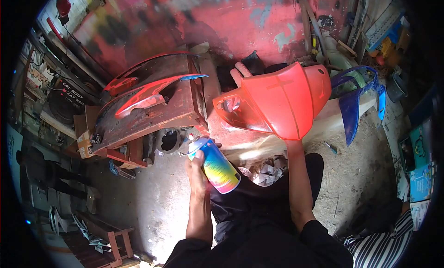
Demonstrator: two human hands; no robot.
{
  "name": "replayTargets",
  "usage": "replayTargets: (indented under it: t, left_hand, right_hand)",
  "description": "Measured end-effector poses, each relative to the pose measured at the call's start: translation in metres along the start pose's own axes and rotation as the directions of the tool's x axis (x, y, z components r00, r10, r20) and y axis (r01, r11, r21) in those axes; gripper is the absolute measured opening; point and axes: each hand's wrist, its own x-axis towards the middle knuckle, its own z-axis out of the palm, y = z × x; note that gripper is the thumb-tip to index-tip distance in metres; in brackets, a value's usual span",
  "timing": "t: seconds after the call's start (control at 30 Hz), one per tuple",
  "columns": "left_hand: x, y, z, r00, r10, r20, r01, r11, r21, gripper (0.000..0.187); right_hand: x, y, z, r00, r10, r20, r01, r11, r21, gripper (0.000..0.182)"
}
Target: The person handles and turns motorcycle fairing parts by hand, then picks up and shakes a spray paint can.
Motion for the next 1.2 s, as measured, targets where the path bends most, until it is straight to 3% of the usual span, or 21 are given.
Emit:
replayTargets:
  t: [0.1, 0.2, 0.23, 0.3, 0.37, 0.43, 0.47, 0.53, 0.6, 0.63, 0.7, 0.73, 0.8, 0.97, 1.0, 1.07, 1.2]
  left_hand:
    - [-0.001, -0.006, 0.005, 0.992, -0.104, -0.067, 0.100, 0.993, -0.057, 0.071]
    - [0.004, -0.010, 0.003, 0.943, -0.329, -0.057, 0.273, 0.859, -0.434, 0.066]
    - [0.007, -0.016, -0.004, 0.943, -0.328, -0.055, 0.274, 0.859, -0.432, 0.066]
    - [0.015, -0.035, -0.024, 0.906, -0.359, 0.224, 0.416, 0.660, -0.626, 0.072]
    - [0.022, -0.041, -0.030, 0.883, -0.406, 0.234, 0.453, 0.610, -0.650, 0.074]
    - [0.025, -0.045, -0.034, 0.857, -0.485, 0.174, 0.395, 0.403, -0.825, 0.073]
    - [0.023, -0.047, -0.038, 0.865, -0.424, 0.267, 0.413, 0.301, -0.859, 0.070]
    - [0.013, -0.047, -0.034, 0.873, -0.341, 0.347, 0.444, 0.265, -0.856, 0.071]
    - [0.004, -0.037, -0.015, 0.769, -0.177, 0.614, 0.570, -0.245, -0.784, 0.076]
    - [0.002, -0.037, -0.013, 0.798, -0.191, 0.572, 0.579, -0.025, -0.815, 0.079]
    - [-0.001, -0.032, -0.010, 0.776, -0.224, 0.590, 0.567, -0.164, -0.807, 0.077]
    - [0.001, -0.028, -0.008, 0.775, -0.224, 0.591, 0.567, -0.167, -0.807, 0.077]
    - [0.006, -0.022, -0.009, 0.887, -0.260, 0.382, 0.422, 0.116, -0.899, 0.075]
    - [0.005, -0.023, -0.006, 0.881, -0.245, 0.405, 0.458, 0.224, -0.860, 0.078]
    - [0.002, -0.021, -0.005, 0.890, -0.240, 0.389, 0.453, 0.354, -0.819, 0.083]
    - [0.002, -0.022, -0.006, 0.898, -0.233, 0.373, 0.440, 0.474, -0.763, 0.089]
    - [0.012, -0.031, -0.024, 0.810, -0.246, 0.532, 0.580, 0.470, -0.665, 0.098]
  right_hand:
    - [0.001, 0.002, 0.002, 1.000, 0.019, -0.012, -0.017, 0.995, 0.102, 0.062]
    - [0.001, -0.001, 0.009, 1.000, 0.014, 0.015, -0.017, 0.988, 0.154, 0.061]
    - [0.002, -0.002, 0.009, 1.000, 0.011, 0.014, -0.013, 0.987, 0.161, 0.060]
    - [0.004, -0.005, 0.011, 1.000, 0.004, 0.015, -0.007, 0.986, 0.166, 0.060]
    - [0.004, -0.007, 0.014, 1.000, 0.015, -0.025, -0.009, 0.978, 0.206, 0.059]
    - [0.001, -0.010, 0.015, 1.000, -0.023, -0.005, 0.024, 0.990, 0.138, 0.059]
    - [0.000, -0.010, 0.015, 0.998, -0.058, 0.020, 0.056, 0.996, 0.074, 0.059]
    - [0.002, -0.010, 0.013, 0.998, -0.069, 0.013, 0.068, 0.996, 0.056, 0.059]
    - [0.004, -0.011, 0.012, 0.997, -0.076, 0.003, 0.076, 0.996, 0.034, 0.060]
    - [0.003, -0.011, 0.014, 0.998, -0.063, 0.007, 0.062, 0.994, 0.085, 0.060]
    - [0.003, -0.014, 0.018, 0.999, -0.047, 0.014, 0.045, 0.990, 0.131, 0.060]
    - [0.003, -0.015, 0.019, 0.997, -0.072, 0.014, 0.070, 0.993, 0.091, 0.061]
    - [0.001, -0.016, 0.023, 0.995, -0.096, 0.016, 0.095, 0.994, 0.053, 0.061]
    - [0.000, -0.016, 0.034, 0.986, -0.154, 0.063, 0.157, 0.987, -0.041, 0.062]
    - [0.000, -0.016, 0.034, 0.986, -0.152, 0.062, 0.155, 0.987, -0.042, 0.062]
    - [0.002, -0.017, 0.034, 0.995, -0.105, 0.000, 0.104, 0.994, 0.028, 0.061]
    - [-0.002, -0.019, 0.038, 0.997, -0.075, 0.021, 0.074, 0.997, 0.031, 0.060]
